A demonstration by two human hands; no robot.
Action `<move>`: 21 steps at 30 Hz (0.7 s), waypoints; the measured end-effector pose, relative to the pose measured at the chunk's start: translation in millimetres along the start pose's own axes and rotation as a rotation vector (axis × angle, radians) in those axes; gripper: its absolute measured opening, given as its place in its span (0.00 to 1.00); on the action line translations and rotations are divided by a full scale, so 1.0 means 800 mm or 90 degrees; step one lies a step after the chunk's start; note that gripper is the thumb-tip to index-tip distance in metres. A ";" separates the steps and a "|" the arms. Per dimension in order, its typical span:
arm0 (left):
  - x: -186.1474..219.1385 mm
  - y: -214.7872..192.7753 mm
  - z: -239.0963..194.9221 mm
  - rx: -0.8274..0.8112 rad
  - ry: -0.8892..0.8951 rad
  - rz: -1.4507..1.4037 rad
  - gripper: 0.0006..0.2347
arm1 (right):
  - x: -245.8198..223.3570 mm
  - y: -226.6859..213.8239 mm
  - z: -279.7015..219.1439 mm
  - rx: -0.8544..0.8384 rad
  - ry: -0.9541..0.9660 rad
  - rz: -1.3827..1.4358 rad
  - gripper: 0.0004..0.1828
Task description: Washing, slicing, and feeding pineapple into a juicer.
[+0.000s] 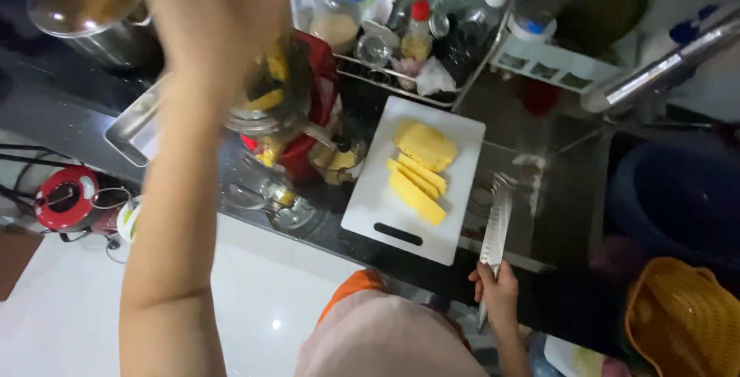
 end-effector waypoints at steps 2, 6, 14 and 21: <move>0.094 0.000 -0.025 -0.109 0.013 -0.092 0.15 | -0.008 0.000 0.001 -0.010 -0.001 -0.010 0.10; 0.193 0.153 -0.247 -0.599 0.104 -0.215 0.12 | -0.023 0.004 0.004 -0.023 -0.006 -0.067 0.10; 0.276 0.235 -0.391 -0.552 0.239 -0.162 0.08 | -0.055 0.001 0.018 -0.095 -0.052 -0.145 0.09; 0.264 0.215 -0.410 -0.557 0.233 -0.177 0.11 | -0.096 0.010 0.015 -0.182 -0.018 -0.209 0.11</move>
Point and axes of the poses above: each hand's wrist, its own z-axis towards the middle knuckle, its own y-axis out of the palm, x = y × z, the point moved 1 cm from there along z, towards the middle knuckle, and after that the axes turned 2 degrees about x, right-handed, at the moved point
